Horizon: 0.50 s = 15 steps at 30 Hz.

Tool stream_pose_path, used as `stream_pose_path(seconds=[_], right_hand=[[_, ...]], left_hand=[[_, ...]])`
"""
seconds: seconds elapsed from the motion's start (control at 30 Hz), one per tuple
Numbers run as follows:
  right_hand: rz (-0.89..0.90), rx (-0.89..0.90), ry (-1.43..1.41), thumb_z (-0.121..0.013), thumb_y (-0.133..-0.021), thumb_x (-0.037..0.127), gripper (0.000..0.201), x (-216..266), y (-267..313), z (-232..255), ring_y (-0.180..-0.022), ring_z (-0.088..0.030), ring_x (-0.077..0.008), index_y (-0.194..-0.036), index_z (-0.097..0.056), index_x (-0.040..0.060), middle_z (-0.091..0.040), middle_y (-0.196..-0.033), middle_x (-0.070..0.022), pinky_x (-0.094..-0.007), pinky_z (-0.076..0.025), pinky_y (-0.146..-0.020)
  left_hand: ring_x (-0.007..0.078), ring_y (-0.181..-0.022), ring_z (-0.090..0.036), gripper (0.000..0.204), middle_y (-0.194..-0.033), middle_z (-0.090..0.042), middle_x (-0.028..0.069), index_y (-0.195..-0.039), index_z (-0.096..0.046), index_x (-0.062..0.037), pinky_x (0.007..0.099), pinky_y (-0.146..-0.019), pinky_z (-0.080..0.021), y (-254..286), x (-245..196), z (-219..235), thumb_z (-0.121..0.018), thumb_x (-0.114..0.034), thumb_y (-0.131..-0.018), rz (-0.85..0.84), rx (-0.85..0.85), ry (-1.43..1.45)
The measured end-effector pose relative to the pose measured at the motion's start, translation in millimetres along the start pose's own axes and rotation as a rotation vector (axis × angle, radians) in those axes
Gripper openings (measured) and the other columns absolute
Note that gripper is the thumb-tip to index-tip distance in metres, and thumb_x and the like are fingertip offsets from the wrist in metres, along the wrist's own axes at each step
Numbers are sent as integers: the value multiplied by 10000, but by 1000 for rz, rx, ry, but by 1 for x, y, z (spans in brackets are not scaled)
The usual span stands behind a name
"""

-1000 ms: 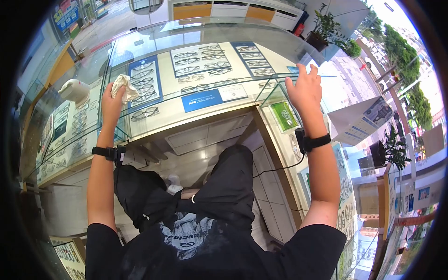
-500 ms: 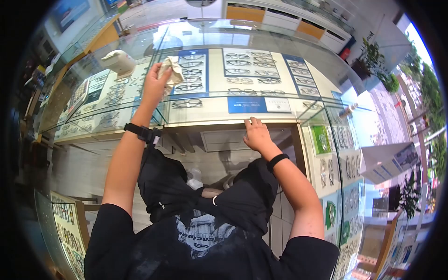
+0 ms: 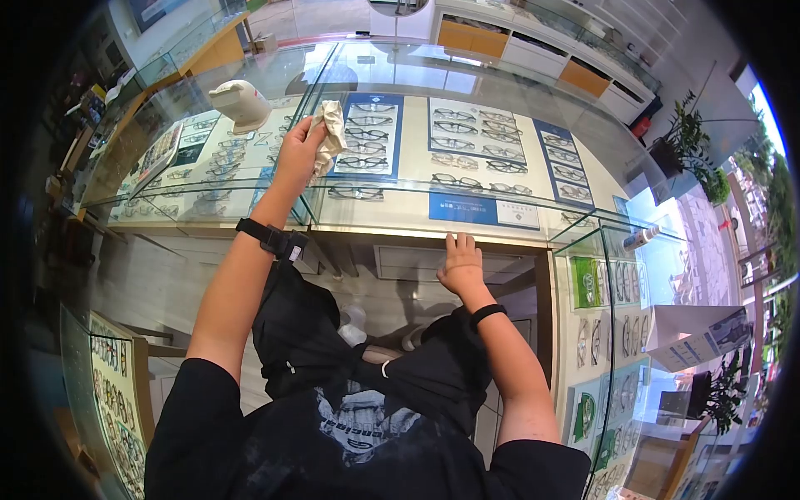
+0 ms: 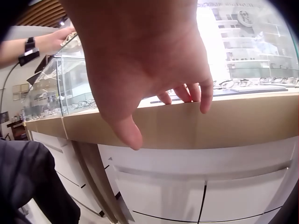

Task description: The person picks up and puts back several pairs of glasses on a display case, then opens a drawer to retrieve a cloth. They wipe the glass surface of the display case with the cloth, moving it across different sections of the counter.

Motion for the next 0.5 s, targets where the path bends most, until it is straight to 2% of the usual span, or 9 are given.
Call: stream_pose_path(seconds=[0.07, 0.1, 0.13, 0.2, 0.23, 0.27, 0.33, 0.37, 0.5], right_hand=[[-21, 2, 2, -834, -688, 317, 812, -1, 0, -1, -1241, -470, -352, -1367, -478, 50, -468, -1328, -170, -483, -475, -942], [-22, 4, 1, -834, -688, 317, 812, -2, -1, -1, -1241, -470, -352, -1367, -478, 50, -468, -1328, -170, -483, -475, -942], [-7, -8, 9, -837, -685, 323, 799, -2, -1, -2, -1234, -472, -352, -1347, -484, 51, -470, -1321, -169, -481, -475, -938], [4, -20, 17, -839, -681, 330, 785, -1, 4, -1, -1226, -475, -351, -1328, -489, 52, -473, -1313, -169, -480, -474, -934], [4, 25, 18, -841, -680, 339, 785, 0, 5, -2, -1223, -476, -349, -1322, -491, 52, -476, -1305, -169, -477, -475, -930], [5, 67, 21, -843, -679, 349, 786, 1, 5, -3, -1219, -477, -347, -1317, -492, 53, -479, -1297, -169, -475, -477, -927], [9, 81, 24, -843, -678, 358, 787, 4, 12, 1, -1217, -479, -345, -1313, -495, 49, -483, -1290, -169, -475, -478, -924], [16, 103, 27, -843, -678, 367, 789, 6, 17, 1, -1214, -480, -343, -1309, -497, 44, -487, -1282, -169, -475, -479, -922], [24, 193, 46, -843, -694, 413, 844, 11, 38, 3, -1235, -479, -343, -1352, -485, 24, -491, -1316, -179, -472, -476, -951]], left_hand=[[74, -953, -632, 293, -1115, -674, 24, -1274, -608, -24, 249, -820, -518, 0, 0, -13, -607, -189, -1032, 43, 126, 11], [101, -999, -646, 372, -1158, -666, 45, -1355, -535, -26, 268, -855, -531, 1, -1, -20, -619, -168, -1022, 65, 191, 73], [101, -999, -646, 372, -1158, -666, 45, -1355, -535, -26, 268, -855, -531, 2, -7, -19, -619, -168, -1022, 69, 193, 72], [134, -988, -666, 470, -1141, -681, 74, -1386, -482, -28, 270, -832, -535, 6, -5, -14, -675, -178, -984, 276, 223, -3], [151, -982, -671, 475, -1129, -682, 96, -1383, -469, -27, 287, -819, -538, 6, -5, -8, -674, -187, -986, 325, 207, 13], [151, -982, -671, 475, -1129, -682, 96, -1383, -469, -27, 287, -819, -538, 2, -8, -3, -674, -187, -986, 321, 212, 12], [133, -971, -658, 417, -1144, -674, 67, -1382, -492, -67, 298, -810, -525, -4, -9, 16, -627, -217, -1017, 368, 153, -208], [127, -937, -649, 388, -1100, -681, 60, -1358, -502, -78, 292, -794, -506, -8, -13, 21, -617, -236, -1022, 357, 148, -298], [122, -868, -625, 392, -1064, -676, 73, -1329, -488, -53, 288, -745, -500, -22, -24, 38, -642, -189, -995, 301, 144, -388]])
Point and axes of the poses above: each hand's wrist, its own y-axis away from the middle knuckle, its own z-axis out of the back of the hand, x = y × z, the point moved 10 cm from there along -y, towards the middle knuckle
